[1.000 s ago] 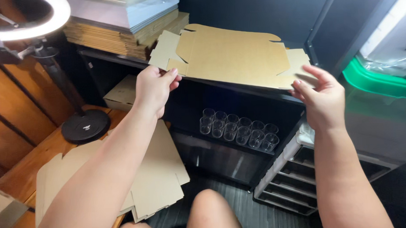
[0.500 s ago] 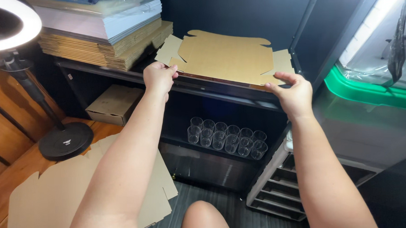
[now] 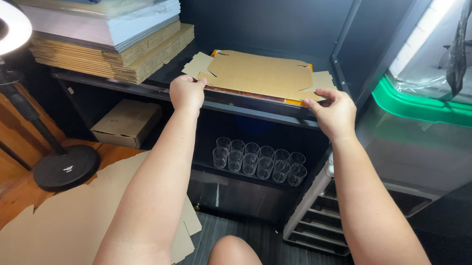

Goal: The person sits on the floor and repeatedly picks up flat cardboard pieces from a stack on their lap, then places them onto a shelf. The hands handle the cardboard pieces one at a time, moving them from the lap to the shelf repeatedly.

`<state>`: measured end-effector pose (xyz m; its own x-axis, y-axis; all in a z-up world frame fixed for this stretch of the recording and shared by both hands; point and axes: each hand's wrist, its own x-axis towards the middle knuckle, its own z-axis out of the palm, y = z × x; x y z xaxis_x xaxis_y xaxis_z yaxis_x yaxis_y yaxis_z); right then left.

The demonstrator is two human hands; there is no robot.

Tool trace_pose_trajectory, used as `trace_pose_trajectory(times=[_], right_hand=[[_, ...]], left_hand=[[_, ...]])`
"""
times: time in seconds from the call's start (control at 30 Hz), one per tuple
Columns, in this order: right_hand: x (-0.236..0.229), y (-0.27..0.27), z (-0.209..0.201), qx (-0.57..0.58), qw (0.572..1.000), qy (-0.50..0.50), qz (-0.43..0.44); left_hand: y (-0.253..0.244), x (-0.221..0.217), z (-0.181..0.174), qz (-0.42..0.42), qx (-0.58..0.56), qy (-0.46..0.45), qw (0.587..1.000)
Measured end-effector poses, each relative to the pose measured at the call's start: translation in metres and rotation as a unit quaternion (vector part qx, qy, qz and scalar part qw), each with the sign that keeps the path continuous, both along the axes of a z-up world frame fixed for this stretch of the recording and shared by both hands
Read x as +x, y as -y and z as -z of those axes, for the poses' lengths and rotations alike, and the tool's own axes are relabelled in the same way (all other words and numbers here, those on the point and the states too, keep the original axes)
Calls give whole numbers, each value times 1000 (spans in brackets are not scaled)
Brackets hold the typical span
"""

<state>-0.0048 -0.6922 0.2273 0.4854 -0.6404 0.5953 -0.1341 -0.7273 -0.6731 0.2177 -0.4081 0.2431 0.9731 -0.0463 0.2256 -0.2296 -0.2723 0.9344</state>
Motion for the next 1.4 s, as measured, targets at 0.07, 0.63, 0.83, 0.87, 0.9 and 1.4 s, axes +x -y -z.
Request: trace_pose_trajectory(times=[0.07, 0.63, 0.83, 0.87, 0.9, 1.4], right_hand=[[-2, -5, 0, -3, 1000, 0, 1], [-4, -25, -1, -11, 1000, 15, 19], [-15, -35, -3, -64, 995, -34, 65], [-20, -42, -3, -95, 994, -5, 61], [-25, -48, -3, -126, 990, 25, 56], [-51, -165, 277, 384, 868, -207, -239]], left_hand=[[-5, -11, -7, 5, 6, 3, 1000], [3, -10, -7, -27, 36, 14, 999], [3, 5, 3, -43, 17, 9, 999], [2, 9, 6, -41, 0, -12, 999], [0, 14, 9, -40, -16, -34, 998], [-155, -154, 83, 41, -214, -162, 962]])
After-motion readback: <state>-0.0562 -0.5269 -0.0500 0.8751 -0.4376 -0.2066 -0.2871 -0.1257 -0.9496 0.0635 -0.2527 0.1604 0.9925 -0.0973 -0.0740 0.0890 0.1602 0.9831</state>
